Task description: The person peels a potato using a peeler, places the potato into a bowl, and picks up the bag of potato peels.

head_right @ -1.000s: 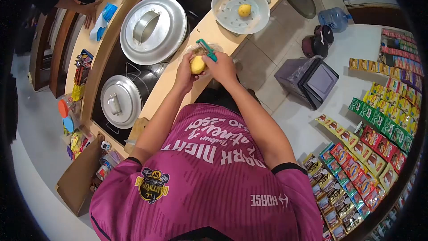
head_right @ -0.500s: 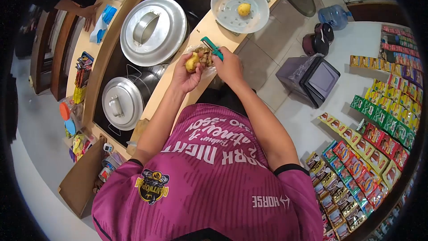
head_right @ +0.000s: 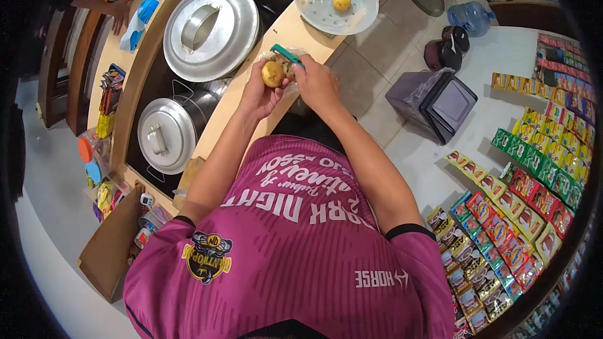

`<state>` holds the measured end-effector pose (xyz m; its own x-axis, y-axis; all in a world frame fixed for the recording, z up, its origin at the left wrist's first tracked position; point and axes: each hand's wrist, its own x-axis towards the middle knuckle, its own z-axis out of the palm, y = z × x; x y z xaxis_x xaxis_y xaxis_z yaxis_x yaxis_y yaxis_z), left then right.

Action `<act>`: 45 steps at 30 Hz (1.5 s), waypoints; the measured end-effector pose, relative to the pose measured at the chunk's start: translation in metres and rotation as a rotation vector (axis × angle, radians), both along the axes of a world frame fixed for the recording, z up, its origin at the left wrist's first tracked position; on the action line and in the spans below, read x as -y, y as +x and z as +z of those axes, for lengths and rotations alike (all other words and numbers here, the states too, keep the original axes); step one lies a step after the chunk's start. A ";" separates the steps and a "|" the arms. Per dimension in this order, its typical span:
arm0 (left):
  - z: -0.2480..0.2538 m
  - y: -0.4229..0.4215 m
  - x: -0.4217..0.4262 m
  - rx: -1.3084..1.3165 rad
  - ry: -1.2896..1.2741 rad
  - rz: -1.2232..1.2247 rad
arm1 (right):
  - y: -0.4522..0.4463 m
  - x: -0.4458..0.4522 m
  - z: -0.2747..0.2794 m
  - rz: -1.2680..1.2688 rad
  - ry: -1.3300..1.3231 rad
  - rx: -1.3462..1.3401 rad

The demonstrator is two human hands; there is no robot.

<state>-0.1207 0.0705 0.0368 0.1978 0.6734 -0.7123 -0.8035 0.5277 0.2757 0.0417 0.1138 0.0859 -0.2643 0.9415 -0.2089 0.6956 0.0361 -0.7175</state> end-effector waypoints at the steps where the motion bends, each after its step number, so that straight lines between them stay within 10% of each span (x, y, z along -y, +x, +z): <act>1: 0.001 0.002 -0.001 -0.023 -0.009 -0.010 | 0.002 0.004 0.004 0.025 0.043 -0.001; 45: 0.013 0.018 -0.001 -0.030 0.089 0.076 | -0.005 0.015 0.016 0.106 0.234 0.156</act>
